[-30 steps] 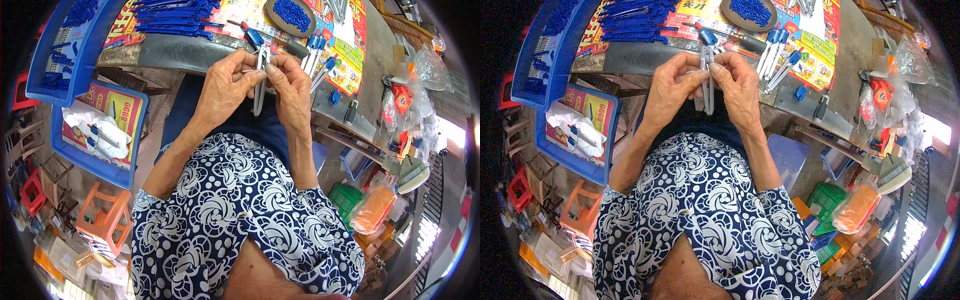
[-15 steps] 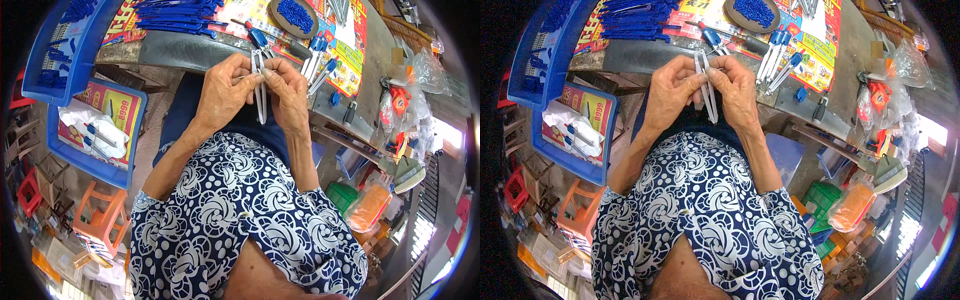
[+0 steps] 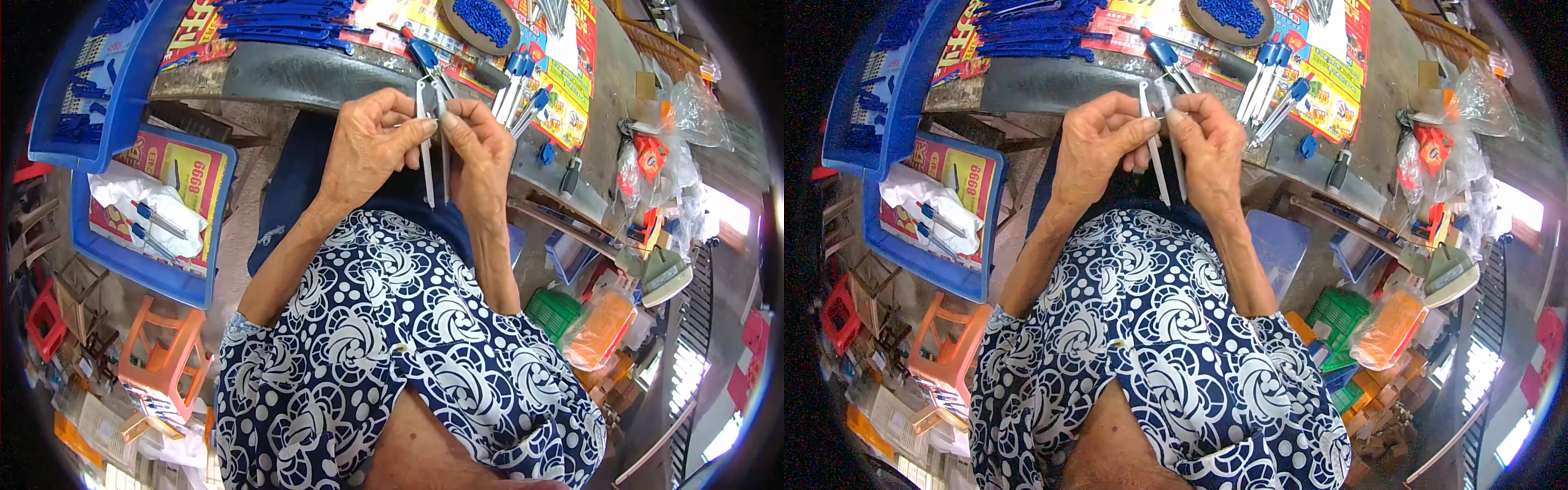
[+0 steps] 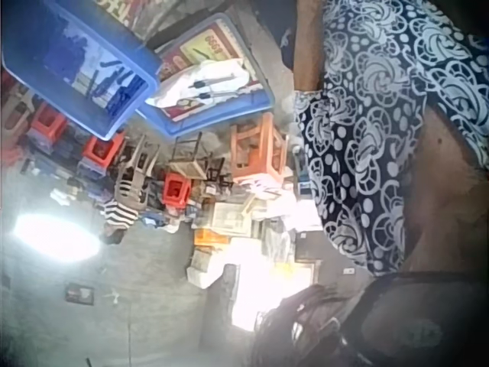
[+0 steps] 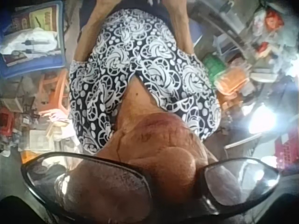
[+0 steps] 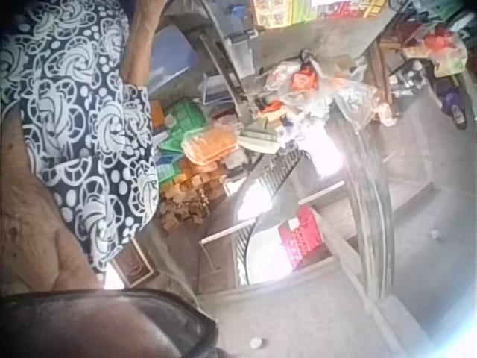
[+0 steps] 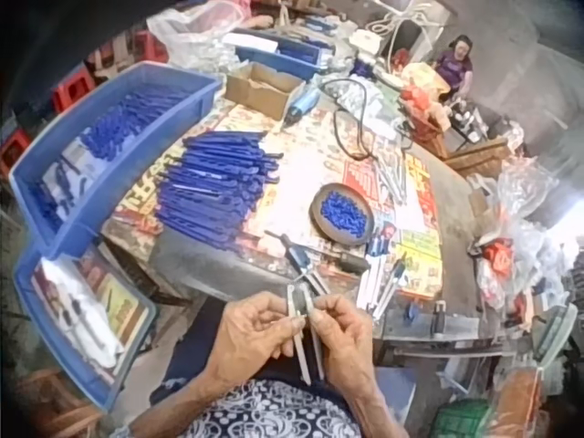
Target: Assembling drafting compasses by inserting metal rods and components into plastic handles at a manual workstation.
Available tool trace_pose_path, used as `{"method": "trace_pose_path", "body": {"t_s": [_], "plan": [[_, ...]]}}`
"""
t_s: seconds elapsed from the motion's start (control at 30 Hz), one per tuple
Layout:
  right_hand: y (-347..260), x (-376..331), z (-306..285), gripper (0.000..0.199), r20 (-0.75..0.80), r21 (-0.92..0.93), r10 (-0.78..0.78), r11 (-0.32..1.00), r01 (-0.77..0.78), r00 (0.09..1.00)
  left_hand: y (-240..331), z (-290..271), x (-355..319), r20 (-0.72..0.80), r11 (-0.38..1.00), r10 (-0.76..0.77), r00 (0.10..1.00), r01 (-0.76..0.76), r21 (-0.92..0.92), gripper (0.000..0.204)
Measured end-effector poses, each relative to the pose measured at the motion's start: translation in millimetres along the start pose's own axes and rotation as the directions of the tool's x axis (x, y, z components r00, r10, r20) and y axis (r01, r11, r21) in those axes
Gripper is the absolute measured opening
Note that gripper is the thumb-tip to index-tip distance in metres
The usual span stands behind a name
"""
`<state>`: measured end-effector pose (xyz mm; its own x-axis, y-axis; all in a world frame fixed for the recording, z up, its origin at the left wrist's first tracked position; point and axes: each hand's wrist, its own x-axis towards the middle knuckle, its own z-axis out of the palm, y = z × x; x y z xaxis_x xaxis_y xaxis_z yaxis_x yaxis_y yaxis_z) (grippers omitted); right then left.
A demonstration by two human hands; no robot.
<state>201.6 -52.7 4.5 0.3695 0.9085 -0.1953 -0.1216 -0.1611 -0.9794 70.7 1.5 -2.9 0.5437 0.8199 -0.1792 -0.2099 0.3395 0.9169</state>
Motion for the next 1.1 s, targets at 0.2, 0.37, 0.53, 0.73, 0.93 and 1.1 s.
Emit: {"method": "trace_pose_path", "body": {"t_s": [0.2, 0.37, 0.53, 0.73, 0.93, 1.1], "plan": [[-3, 7, -33, 0.019, -0.027, 0.23, 0.027, 0.973, -0.02, 0.999, 0, -10, 1, -0.063, 0.999, 0.042, 0.997, -0.042, -0.001, 0.015], [-8, 5, -29, 0.03, 0.16, 0.423, 0.031, 0.901, -0.097, 0.987, -4, -11, 3, 0.077, 0.996, 0.063, 0.995, -0.058, -0.06, 0.022], [-6, 11, -21, 0.035, 0.175, 0.494, 0.022, 0.863, -0.107, 0.984, 3, 4, 1, 0.17, 0.871, -0.14, 0.975, 0.203, -0.446, 0.016], [3, 17, -20, 0.037, 0.247, 0.637, -0.012, 0.755, -0.153, 0.969, -2, 11, 1, 0.247, 0.967, -0.172, 0.954, 0.211, -0.14, 0.016], [4, 18, -15, 0.023, 0.17, 0.618, -0.006, 0.779, -0.102, 0.985, 6, 28, -2, 0.068, 0.996, -0.084, 0.994, 0.082, 0.025, 0.015], [8, 17, -15, 0.019, 0.065, 0.465, -0.025, 0.885, -0.008, 0.998, 7, 26, -2, -0.022, 0.976, 0.002, 1.0, 0.003, 0.22, 0.016]]}}
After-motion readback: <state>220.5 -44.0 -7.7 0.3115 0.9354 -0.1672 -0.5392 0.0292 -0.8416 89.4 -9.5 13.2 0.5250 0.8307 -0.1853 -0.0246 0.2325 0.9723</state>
